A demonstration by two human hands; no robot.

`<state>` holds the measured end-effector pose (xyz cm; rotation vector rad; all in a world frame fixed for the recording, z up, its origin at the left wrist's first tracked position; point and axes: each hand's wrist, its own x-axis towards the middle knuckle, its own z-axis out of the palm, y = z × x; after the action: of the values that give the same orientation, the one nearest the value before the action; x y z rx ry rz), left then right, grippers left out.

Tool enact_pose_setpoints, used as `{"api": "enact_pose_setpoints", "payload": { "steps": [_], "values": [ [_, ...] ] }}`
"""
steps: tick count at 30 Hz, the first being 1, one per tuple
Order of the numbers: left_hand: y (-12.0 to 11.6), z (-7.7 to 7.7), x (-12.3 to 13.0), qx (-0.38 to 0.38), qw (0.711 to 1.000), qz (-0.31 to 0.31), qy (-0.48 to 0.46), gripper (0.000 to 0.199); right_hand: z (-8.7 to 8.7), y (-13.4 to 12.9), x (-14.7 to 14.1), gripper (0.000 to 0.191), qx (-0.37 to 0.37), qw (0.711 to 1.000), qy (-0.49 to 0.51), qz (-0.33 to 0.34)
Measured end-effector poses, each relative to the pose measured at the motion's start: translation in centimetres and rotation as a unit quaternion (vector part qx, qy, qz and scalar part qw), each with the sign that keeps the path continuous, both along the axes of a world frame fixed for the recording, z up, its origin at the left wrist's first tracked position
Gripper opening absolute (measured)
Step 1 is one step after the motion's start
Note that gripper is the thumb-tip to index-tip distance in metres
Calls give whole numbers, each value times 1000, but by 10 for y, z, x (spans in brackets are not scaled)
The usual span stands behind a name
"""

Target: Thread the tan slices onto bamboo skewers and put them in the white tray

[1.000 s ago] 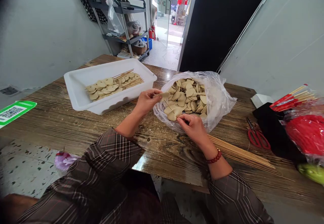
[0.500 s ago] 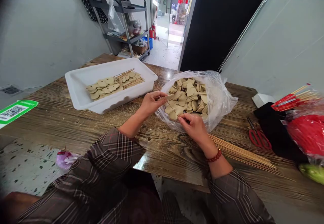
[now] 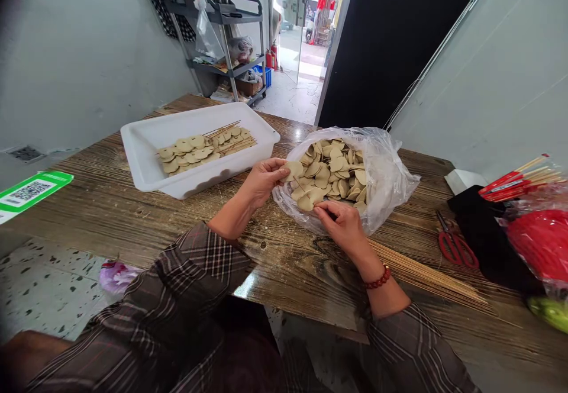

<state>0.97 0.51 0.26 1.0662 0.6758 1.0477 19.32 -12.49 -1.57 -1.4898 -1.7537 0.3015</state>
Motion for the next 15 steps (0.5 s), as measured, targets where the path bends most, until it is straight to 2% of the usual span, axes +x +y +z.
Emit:
{"api": "enact_pose_setpoints", "payload": {
  "steps": [10, 15],
  "values": [
    [0, -1, 1, -82, 995, -24, -59, 18, -1, 0, 1, 23, 8, 1000, 8, 1],
    [-3, -1, 4, -71, 996, -24, -55, 20, -4, 0, 0, 23, 18, 1000, 12, -5]
  ]
}}
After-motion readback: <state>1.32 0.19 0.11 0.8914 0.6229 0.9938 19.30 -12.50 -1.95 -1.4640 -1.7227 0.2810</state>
